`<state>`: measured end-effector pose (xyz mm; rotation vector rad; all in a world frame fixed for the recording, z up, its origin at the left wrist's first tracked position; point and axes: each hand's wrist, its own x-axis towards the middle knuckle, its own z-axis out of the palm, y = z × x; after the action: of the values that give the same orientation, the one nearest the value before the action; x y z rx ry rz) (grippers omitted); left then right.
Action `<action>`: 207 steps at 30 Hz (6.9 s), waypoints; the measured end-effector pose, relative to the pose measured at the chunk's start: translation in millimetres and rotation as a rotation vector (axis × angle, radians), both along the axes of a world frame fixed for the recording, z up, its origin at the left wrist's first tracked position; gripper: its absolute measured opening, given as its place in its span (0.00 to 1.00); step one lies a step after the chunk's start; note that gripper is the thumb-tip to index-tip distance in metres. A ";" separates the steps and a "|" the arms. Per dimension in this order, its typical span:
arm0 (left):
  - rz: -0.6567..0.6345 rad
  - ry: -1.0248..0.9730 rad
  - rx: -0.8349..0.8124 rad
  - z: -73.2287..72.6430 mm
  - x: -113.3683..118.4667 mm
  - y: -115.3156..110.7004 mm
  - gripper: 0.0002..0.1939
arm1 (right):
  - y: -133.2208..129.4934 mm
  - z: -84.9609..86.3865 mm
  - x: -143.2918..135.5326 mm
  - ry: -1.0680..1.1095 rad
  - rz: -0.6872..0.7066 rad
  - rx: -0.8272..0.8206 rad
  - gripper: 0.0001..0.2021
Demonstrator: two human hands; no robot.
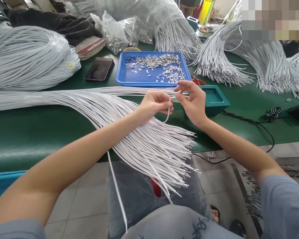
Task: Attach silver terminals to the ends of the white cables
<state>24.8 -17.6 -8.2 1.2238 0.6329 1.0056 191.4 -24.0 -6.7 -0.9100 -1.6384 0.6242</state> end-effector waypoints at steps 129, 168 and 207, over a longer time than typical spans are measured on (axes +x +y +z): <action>-0.013 0.123 0.024 4.6 0.9 -8.0 0.16 | -4.3 7.2 3.1 0.043 0.286 -0.126 0.14; -0.015 0.175 0.189 -5.4 -1.3 -2.2 0.22 | 2.0 9.5 3.3 0.159 0.221 -0.216 0.14; 0.076 0.190 0.254 -4.5 2.3 -5.9 0.22 | -14.2 12.0 -3.5 0.066 0.071 -0.138 0.12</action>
<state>27.1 -23.5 -12.7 1.5409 0.7191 1.0642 187.9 -38.2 5.3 -0.9239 -1.5889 0.8166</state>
